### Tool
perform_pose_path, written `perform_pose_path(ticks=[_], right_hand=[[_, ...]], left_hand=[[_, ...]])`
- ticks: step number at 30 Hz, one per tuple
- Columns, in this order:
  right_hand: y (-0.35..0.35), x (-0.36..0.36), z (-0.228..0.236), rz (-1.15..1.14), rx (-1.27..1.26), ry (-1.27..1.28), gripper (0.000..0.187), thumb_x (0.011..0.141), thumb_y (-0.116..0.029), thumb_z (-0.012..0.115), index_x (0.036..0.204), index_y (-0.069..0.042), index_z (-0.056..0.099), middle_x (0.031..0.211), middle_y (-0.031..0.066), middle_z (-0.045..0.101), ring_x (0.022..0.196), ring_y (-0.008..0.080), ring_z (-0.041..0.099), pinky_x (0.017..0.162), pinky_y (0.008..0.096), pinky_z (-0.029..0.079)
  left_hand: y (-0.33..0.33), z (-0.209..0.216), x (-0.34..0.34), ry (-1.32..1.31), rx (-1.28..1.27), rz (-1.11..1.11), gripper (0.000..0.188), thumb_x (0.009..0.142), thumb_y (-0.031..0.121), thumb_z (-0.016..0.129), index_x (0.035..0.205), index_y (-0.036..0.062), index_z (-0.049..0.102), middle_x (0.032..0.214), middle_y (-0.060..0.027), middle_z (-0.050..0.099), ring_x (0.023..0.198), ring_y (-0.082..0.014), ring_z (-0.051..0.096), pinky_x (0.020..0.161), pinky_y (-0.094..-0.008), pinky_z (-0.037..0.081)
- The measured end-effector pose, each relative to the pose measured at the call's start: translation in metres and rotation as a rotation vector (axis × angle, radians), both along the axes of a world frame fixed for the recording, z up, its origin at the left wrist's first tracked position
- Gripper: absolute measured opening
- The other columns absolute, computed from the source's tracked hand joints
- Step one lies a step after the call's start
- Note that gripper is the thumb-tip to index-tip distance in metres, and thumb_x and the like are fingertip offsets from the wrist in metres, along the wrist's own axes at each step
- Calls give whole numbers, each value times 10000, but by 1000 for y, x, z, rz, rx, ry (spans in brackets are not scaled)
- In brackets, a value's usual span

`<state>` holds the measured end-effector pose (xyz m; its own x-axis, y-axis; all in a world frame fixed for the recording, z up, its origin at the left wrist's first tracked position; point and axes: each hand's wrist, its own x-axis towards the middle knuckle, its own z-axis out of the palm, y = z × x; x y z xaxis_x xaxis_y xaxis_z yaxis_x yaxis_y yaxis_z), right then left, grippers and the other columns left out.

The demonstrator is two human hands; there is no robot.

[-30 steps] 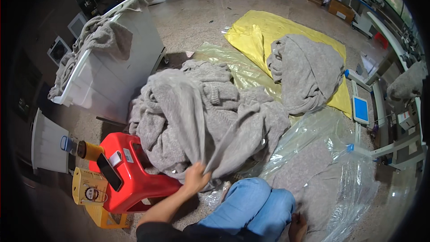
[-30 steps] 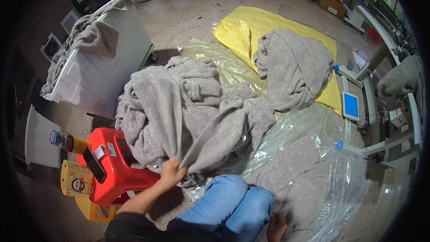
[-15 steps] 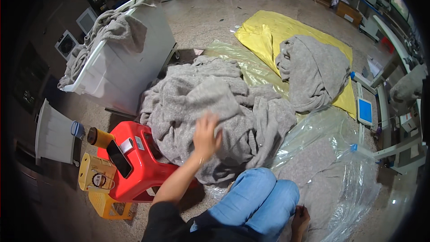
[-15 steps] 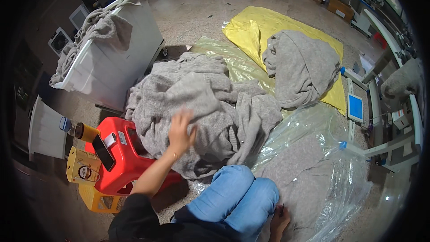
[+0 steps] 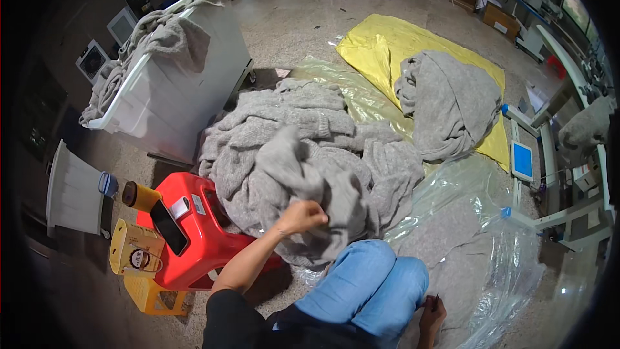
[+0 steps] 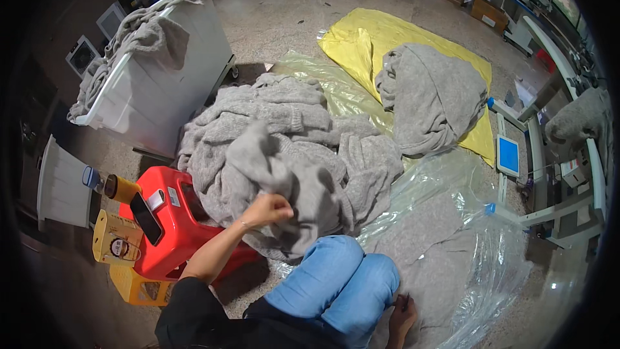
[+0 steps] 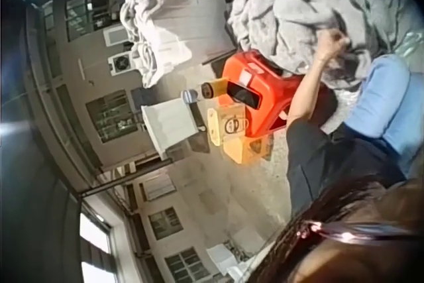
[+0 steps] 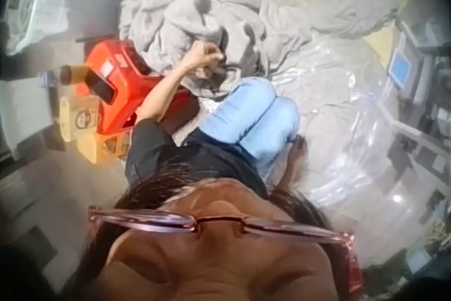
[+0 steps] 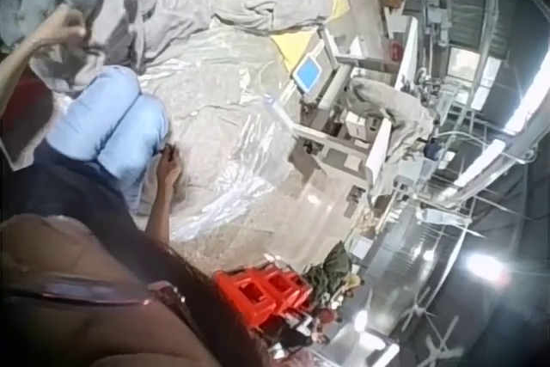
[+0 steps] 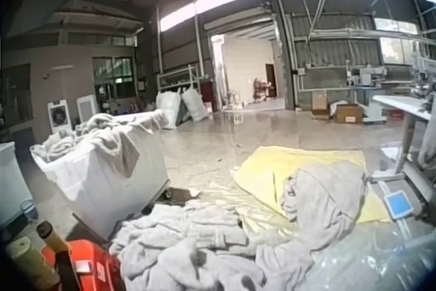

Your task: Inspecting and quality-checking pieces of grey fuzzy fabric garments on the factory floor.

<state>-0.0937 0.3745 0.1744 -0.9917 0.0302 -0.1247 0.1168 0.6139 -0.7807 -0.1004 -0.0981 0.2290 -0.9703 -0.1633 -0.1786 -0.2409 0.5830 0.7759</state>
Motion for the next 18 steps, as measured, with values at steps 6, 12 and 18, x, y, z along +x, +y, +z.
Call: perform_pose_path(ticks=[6,12,18], right_hand=[[-16,-5,-9,-7,-41,-4,132,882,-76,542,879,36,613,716,73,620,630,120,561,588,260,455],[-18,2,4,-29,-115,17,144,889,-90,547,885,37,616,725,81,623,639,122,560,603,265,458],[-16,2,37,-107,-104,32,154,887,-86,539,927,45,609,774,132,641,659,189,631,608,294,482]], left_hand=[[-46,21,-34,327,-393,841,502,736,366,719,1087,40,569,996,-193,566,932,-307,570,768,-387,480],[-19,-30,-58,-150,-543,550,393,687,301,731,1024,151,593,1080,-168,490,1121,-357,407,918,-440,413],[45,-23,-18,546,-551,512,123,720,51,638,830,52,584,880,-121,551,862,-262,556,693,-356,439]])
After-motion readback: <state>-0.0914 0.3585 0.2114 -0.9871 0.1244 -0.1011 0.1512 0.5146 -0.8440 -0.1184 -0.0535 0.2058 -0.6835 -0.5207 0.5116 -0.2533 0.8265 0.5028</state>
